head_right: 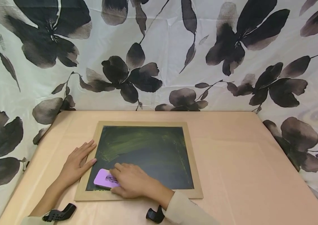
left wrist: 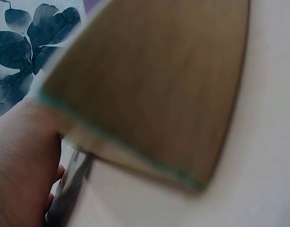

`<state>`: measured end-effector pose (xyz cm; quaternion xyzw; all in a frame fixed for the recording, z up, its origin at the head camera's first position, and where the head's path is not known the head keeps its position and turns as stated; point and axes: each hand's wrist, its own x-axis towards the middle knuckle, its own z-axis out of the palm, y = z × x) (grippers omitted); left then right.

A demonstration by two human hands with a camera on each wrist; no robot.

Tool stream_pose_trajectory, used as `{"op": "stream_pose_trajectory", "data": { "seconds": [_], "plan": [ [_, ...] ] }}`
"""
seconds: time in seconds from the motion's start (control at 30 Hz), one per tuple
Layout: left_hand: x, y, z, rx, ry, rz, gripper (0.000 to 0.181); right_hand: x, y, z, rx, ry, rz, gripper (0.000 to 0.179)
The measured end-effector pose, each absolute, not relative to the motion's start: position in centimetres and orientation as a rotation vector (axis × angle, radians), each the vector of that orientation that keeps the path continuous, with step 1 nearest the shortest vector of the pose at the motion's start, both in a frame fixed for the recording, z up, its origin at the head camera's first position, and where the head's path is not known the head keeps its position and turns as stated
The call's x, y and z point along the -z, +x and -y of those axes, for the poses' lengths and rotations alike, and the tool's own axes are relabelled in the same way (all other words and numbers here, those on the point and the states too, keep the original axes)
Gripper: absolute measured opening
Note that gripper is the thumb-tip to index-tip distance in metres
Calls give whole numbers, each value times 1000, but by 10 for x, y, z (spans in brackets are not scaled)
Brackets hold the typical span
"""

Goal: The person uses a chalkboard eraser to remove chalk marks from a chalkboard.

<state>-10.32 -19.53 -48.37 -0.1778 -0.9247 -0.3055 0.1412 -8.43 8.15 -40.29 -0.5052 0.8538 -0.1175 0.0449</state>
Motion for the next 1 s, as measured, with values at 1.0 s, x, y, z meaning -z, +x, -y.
{"op": "stream_pose_trajectory", "data": {
  "seconds": [1.0],
  "plan": [
    [487,-104,191,862,-525,2676,61,418,-116,-365,602,-60,-3284,69]
  ]
}}
